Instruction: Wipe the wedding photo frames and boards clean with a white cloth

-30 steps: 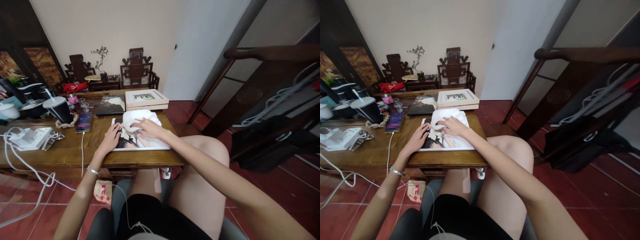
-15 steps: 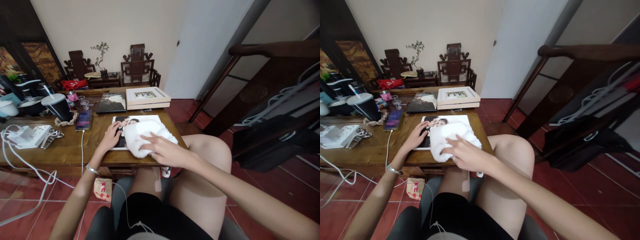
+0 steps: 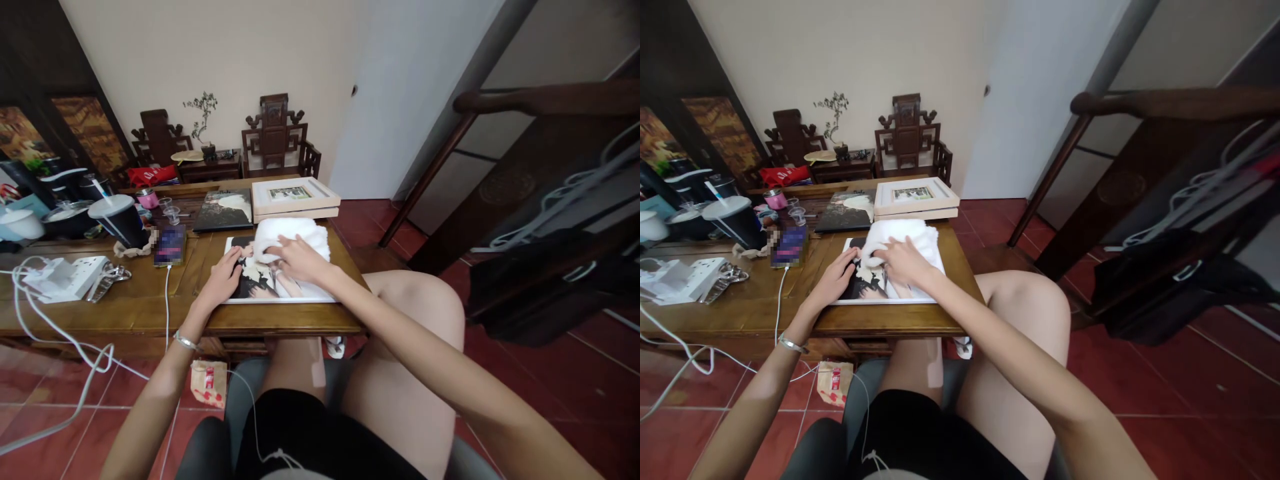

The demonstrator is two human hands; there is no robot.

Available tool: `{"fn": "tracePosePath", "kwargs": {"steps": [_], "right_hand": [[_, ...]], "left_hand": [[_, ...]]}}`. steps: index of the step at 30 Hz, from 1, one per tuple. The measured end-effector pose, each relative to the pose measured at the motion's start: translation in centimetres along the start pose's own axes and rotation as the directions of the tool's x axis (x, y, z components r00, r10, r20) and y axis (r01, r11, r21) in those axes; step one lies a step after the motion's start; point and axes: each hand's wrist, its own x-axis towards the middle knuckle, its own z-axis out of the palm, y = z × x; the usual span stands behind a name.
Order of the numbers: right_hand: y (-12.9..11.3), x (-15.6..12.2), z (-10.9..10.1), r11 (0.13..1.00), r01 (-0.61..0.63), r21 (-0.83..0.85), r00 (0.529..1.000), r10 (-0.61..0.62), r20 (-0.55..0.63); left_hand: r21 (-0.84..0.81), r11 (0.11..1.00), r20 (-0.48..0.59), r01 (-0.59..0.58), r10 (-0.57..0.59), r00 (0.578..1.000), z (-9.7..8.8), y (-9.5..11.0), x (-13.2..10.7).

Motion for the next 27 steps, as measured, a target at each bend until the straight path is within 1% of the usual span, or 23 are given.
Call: {"fn": "tracePosePath", "kwargs": {"steps": [2, 4, 6, 8, 10, 11, 14, 16, 17, 19, 22, 24, 27], "right_hand": [[-1.2, 0.6, 0.6, 0.995, 0.096, 0.038, 0.995, -0.096, -0.004], [-2.2, 0.5, 1.4, 0.972, 0.22, 0.078, 0.975, -0.221, -0.005], [-2.7, -0.6, 2.1, 0.932, 0.343, 0.119, 0.939, -0.344, -0.013], [-2.8, -2.3, 2.5, 0.883, 0.44, 0.162, 0.897, -0.441, -0.033], [-2.3, -4.4, 2.4, 0.855, 0.478, 0.202, 0.877, -0.479, -0.044], [-1.9, -5.5, 2.2, 0.857, 0.468, 0.215, 0.881, -0.47, -0.044], [-0.5, -7.7, 1.0, 0.902, 0.373, 0.216, 0.926, -0.375, -0.032], [0.4, -7.9, 0.3, 0.94, 0.281, 0.192, 0.959, -0.279, -0.038], [0.7, -7.6, 0.0, 0.957, 0.232, 0.175, 0.973, -0.228, -0.044], [1.1, -6.0, -0.4, 0.984, 0.119, 0.135, 0.992, -0.112, -0.061], [0.9, -2.1, -0.6, 0.993, -0.017, 0.117, 0.998, 0.025, -0.066], [0.3, 1.1, -0.5, 0.985, -0.043, 0.164, 0.997, 0.053, -0.059], [-0.9, 5.6, 0.3, 0.971, 0.021, 0.239, 0.998, -0.005, -0.069]], "left_hand": [[-0.071, 0.997, -0.071, 0.015, -0.02, 0.997, -0.4, 0.4, -0.1], [-0.142, 0.99, -0.172, 0.009, -0.034, 0.985, -0.9, 0.8, -0.1], [-0.168, 0.986, -0.253, -0.014, -0.03, 0.967, -1.1, 0.9, -0.2], [-0.158, 0.987, -0.283, -0.041, -0.005, 0.959, -1.0, 0.9, -0.2], [-0.132, 0.989, -0.25, -0.061, 0.027, 0.968, -0.7, 0.8, -0.3], [-0.115, 0.991, -0.214, -0.069, 0.044, 0.976, -0.5, 0.7, -0.3], [-0.043, 0.994, -0.069, -0.1, 0.097, 0.993, 0.0, 0.5, -0.4], [0.011, 0.994, 0.003, -0.112, 0.112, 0.994, 0.1, 0.4, -0.4], [0.035, 0.993, 0.023, -0.109, 0.108, 0.994, 0.1, 0.3, -0.4], [0.066, 0.993, 0.04, -0.097, 0.094, 0.995, 0.0, 0.3, -0.3], [0.078, 0.993, 0.028, -0.092, 0.09, 0.996, -0.1, 0.3, -0.3], [0.085, 0.991, 0.01, -0.107, 0.106, 0.994, -0.2, 0.4, -0.2], [0.098, 0.985, -0.023, -0.144, 0.147, 0.989, -0.3, 0.6, -0.1]]}}
